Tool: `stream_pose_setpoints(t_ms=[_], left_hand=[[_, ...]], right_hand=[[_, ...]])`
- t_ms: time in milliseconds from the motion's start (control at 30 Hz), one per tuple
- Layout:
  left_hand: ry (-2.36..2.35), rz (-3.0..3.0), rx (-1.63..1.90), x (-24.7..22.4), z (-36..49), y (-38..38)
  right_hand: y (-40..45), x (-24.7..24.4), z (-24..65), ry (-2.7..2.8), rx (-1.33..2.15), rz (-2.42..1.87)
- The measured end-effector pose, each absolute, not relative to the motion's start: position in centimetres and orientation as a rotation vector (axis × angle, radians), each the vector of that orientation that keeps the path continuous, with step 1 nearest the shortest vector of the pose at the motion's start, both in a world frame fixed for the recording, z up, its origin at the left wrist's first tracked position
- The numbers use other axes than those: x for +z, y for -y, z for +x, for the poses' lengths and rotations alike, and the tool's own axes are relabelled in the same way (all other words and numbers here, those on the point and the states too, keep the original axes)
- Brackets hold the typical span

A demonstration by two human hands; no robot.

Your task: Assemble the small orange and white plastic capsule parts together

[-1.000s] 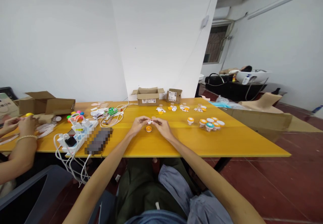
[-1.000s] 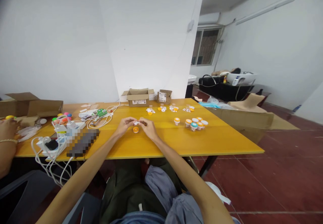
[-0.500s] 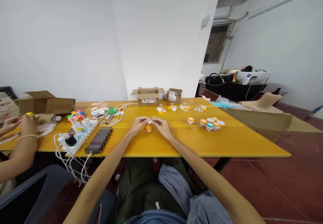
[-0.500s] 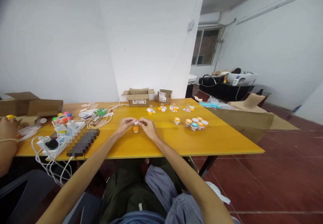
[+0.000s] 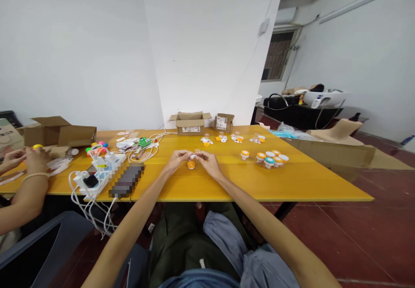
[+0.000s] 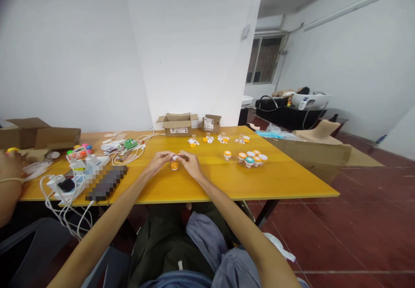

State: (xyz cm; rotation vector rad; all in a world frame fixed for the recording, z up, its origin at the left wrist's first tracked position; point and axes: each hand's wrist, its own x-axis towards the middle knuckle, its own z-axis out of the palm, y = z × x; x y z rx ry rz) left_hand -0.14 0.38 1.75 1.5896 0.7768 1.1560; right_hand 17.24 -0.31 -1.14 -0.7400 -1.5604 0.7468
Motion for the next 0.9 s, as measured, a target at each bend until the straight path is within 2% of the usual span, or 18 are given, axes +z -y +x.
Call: stream_pose_setpoints(t_ms=[900], left_hand=[[-0.822,1.663,1.164,1.78,-0.13,-0.56]], right_hand=[[0.61,-0.84,17.41,1.532,0.758,-0.771]])
